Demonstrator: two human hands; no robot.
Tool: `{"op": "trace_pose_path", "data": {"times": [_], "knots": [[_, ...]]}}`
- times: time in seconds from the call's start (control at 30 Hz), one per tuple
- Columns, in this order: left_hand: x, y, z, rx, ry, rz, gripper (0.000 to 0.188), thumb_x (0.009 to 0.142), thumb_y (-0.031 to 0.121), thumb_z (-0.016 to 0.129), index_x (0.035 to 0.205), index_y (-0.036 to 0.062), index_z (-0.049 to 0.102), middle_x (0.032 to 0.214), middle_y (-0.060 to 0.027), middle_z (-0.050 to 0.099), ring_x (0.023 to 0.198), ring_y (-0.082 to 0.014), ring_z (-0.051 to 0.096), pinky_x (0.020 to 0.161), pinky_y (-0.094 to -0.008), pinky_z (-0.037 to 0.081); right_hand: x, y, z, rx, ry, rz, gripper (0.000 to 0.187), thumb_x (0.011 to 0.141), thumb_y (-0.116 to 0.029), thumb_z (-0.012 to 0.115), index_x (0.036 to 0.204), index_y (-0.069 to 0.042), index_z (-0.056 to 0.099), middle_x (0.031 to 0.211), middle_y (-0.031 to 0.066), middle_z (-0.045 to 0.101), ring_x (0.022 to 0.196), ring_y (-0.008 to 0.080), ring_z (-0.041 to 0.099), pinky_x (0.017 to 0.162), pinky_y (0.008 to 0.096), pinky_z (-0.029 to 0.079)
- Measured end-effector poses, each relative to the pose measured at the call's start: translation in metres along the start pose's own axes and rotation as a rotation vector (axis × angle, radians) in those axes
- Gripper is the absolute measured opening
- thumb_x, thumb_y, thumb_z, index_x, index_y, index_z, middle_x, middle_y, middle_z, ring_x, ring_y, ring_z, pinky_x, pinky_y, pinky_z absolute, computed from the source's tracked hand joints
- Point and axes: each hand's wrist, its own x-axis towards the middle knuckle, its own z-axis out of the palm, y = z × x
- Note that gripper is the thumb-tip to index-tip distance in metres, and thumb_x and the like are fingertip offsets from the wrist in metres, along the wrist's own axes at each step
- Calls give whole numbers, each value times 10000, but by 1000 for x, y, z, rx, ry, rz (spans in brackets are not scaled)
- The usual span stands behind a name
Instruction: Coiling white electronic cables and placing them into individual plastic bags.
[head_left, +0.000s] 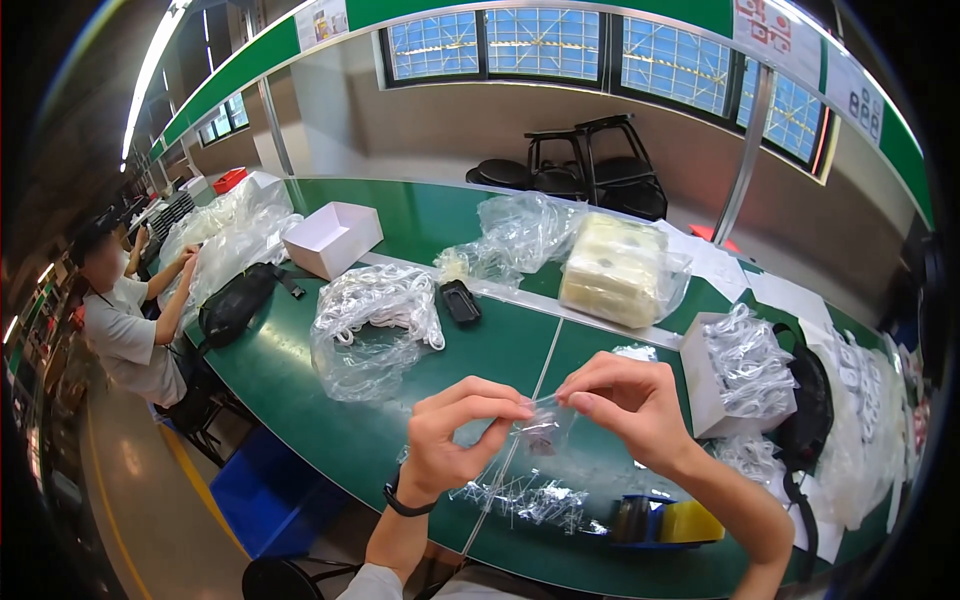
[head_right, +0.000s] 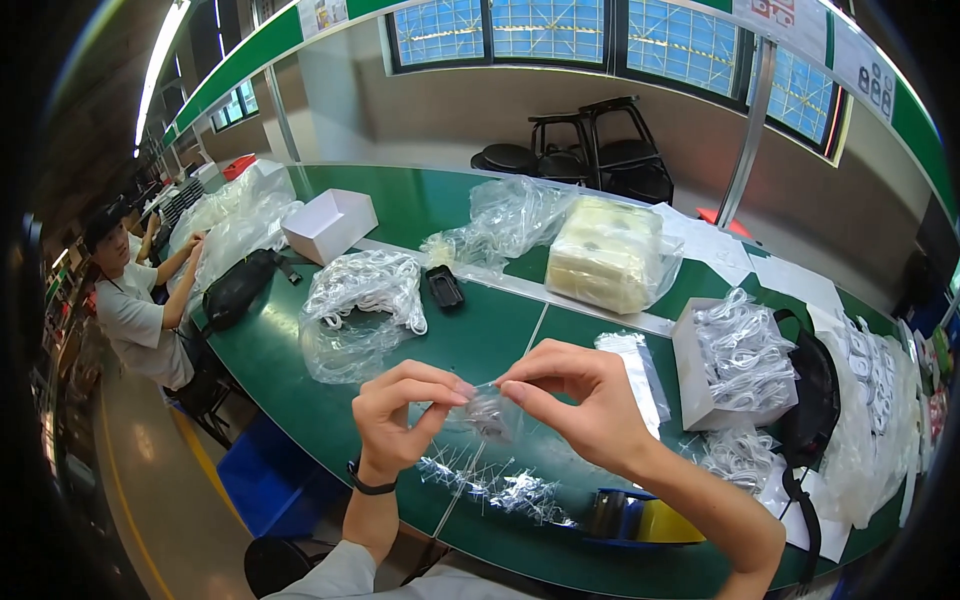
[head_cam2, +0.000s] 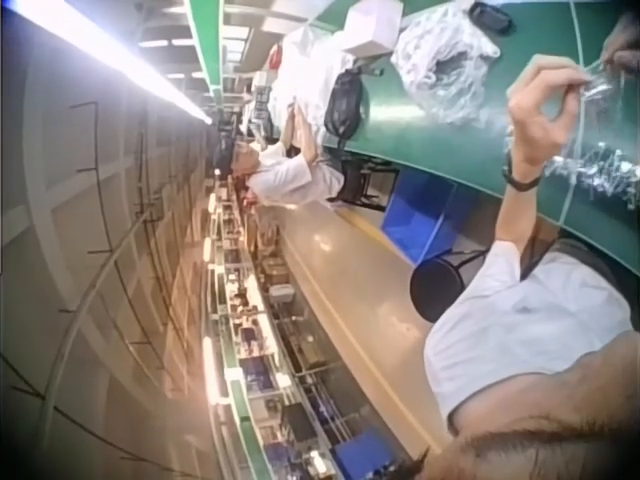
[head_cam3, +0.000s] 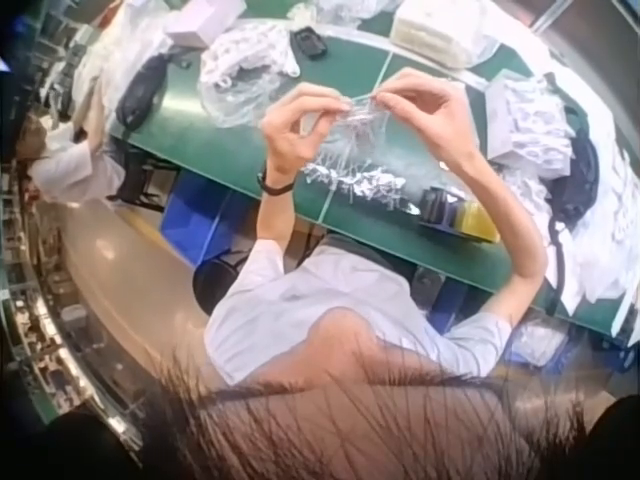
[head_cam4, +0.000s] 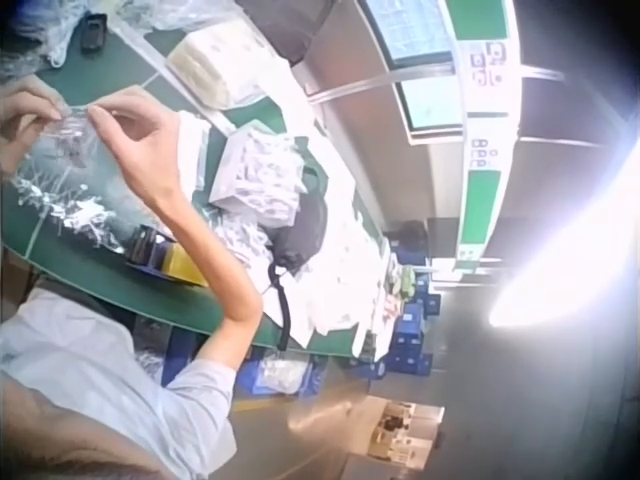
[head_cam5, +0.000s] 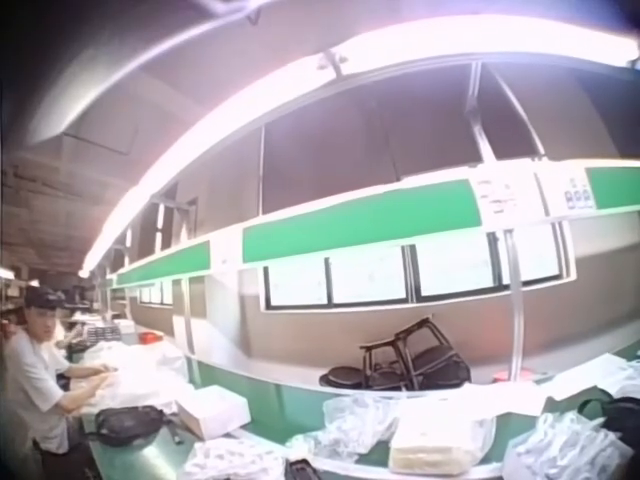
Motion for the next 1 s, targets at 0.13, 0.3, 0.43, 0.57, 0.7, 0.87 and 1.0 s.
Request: {"op": "trace_pose_path", "data": {"times": [0.13,0.3,0.43,0.57,0.7,0.87,1.0], "knots": [[1,2,2,43,5,21,244,719,-166,617,889,-16,708,897,-153,691,813,-225,688,732,-294,543,3,3,2,11,41,-5,137,848,57,673,980,53,710,976,134,672,898,165,625,808,279,523],[3,6,0,30,-22,3,238,717,-173,607,882,-30,701,895,-155,688,834,-229,682,757,-303,536,4,4,3,15,69,16,169,848,89,660,1008,54,701,957,114,657,902,161,635,815,270,530],[0,-5,0,-4,-2,-18,163,759,-82,670,908,-24,703,892,-145,680,829,-215,669,777,-307,529,5,3,8,-5,88,3,175,851,96,655,1016,57,698,954,112,654,894,160,643,824,267,533],[-2,1,4,-280,173,-343,277,791,20,743,1054,-26,673,897,-106,663,833,-186,655,827,-307,528,7,2,21,-61,123,-48,165,853,93,650,1010,56,684,943,98,643,890,152,643,834,266,534],[3,-13,6,-269,26,-241,302,819,-3,727,1112,-13,655,928,-82,659,889,-173,655,855,-299,529,4,-6,23,-196,156,-73,151,841,99,633,981,50,655,904,82,625,878,148,638,821,261,533],[1,-21,13,-330,0,-353,157,851,25,722,1004,-10,722,985,-98,692,867,-135,655,785,-260,539,6,-2,28,-310,133,-212,189,801,136,587,953,34,634,881,83,612,865,147,634,796,250,518],[-3,-30,15,-328,93,-368,123,860,17,714,976,-9,742,922,-76,707,786,-91,638,690,-217,509,16,8,26,-344,203,-181,134,824,69,630,951,27,628,894,54,596,842,113,606,774,234,498]]}}
